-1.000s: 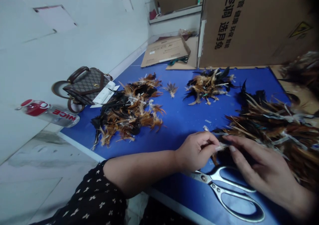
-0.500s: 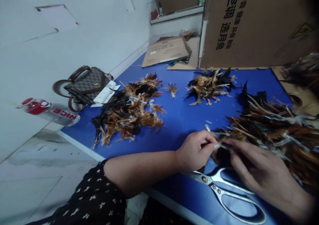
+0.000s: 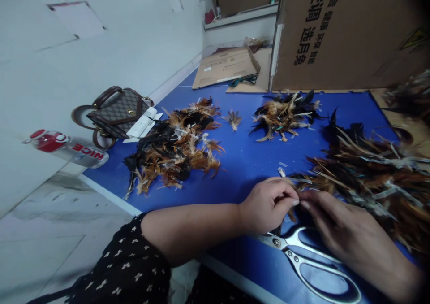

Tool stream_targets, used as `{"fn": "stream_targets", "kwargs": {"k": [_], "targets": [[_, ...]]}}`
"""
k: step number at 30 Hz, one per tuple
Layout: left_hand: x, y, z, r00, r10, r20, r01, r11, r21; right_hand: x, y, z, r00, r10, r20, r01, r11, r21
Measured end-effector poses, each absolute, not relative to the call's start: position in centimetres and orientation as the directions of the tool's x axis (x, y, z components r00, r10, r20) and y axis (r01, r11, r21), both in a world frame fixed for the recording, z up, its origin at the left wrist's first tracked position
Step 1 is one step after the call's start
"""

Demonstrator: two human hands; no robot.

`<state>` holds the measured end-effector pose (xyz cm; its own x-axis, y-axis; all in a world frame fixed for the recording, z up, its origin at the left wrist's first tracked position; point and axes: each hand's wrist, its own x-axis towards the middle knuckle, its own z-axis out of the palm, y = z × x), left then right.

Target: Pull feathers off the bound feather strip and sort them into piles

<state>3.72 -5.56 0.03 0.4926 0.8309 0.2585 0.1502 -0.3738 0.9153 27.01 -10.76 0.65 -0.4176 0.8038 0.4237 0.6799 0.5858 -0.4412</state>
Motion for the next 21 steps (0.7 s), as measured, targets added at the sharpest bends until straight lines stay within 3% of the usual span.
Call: {"fn": "stream_targets", "kwargs": {"k": [6, 12, 15, 21], "targets": [[3.7, -5.2, -0.4, 0.531, 0.742, 0.408, 0.098, -0.533, 0.841, 26.6, -10.8, 1.3, -0.383, 0.782, 0.491, 0.659, 0.604, -0.448], [3.8, -5.4, -0.2, 0.433, 0.805, 0.405, 0.145, -0.505, 0.851, 26.3, -10.7, 1.0, -0.359, 0.785, 0.505, 0.643, 0.6, -0.476], [4.0, -5.7, -0.1, 0.397, 0.853, 0.338, 0.112, -0.411, 0.905, 25.8, -10.8, 0.8, -0.305, 0.797, 0.521, 0.632, 0.579, -0.516], [4.3, -6.0, -0.6, 0.423, 0.905, 0.039, -0.057, -0.016, 0.998, 25.4, -11.1, 0.8, -0.264, 0.826, 0.497, 0.619, 0.54, -0.57]]}}
